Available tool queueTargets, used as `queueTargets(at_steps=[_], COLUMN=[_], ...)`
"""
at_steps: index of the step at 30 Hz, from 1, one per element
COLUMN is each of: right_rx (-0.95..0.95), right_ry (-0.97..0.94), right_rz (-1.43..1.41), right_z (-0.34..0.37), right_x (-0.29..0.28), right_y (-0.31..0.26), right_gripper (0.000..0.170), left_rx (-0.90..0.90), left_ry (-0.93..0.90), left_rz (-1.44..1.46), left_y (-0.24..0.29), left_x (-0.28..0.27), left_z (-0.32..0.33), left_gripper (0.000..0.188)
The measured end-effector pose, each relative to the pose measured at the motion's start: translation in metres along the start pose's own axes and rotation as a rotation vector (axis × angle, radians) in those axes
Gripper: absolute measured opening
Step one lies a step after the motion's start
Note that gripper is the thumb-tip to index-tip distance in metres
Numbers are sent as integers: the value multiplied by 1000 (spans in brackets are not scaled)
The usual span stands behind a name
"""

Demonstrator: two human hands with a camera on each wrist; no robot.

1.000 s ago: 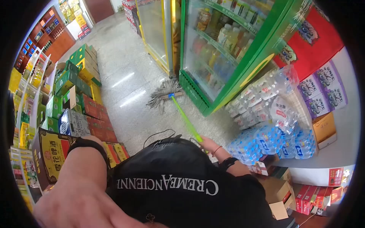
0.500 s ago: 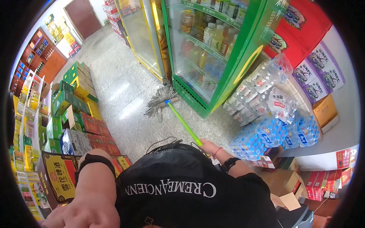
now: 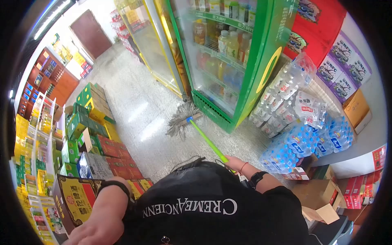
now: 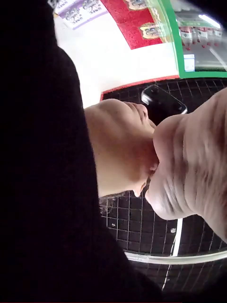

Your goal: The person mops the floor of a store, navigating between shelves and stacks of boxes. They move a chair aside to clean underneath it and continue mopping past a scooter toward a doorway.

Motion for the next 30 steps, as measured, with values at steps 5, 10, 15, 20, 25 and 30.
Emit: queueTargets(at_steps=[5,10,15,20,25,30], right_rx=[-43,-56,-231,-247,-193,-82], right_ry=[15,66,58,64,-38,-179], right_rz=[8,-34,140,113,-128,-657], right_z=[-13,-30,-39,-14,-55,-71], right_x=[0,4,1,11,9,13], right_y=[15,34,37,6,54,79], right_gripper=[39,38,38,35,40,44], left_rx=[-552,-940,-1088,-1275,-1518,-1773], left_ry=[101,244,223,173,85,52], left_rz=[716,478,535,709,839,907], left_y=[3,71,22,13,-13,-24], left_x=[-28,0,-8,10,17,30], left_z=[1,10,15,19,28,35], left_gripper=[21,25,25,27,29,33])
Point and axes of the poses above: each hand's wrist, its own z-axis away from the middle knuckle, its own x-axis out of the palm, y = z × x, the point moved 5 cm from there along -z, towards the middle knuckle, and after that the axes turned 8 degrees about -z, right-handed, at the moved point
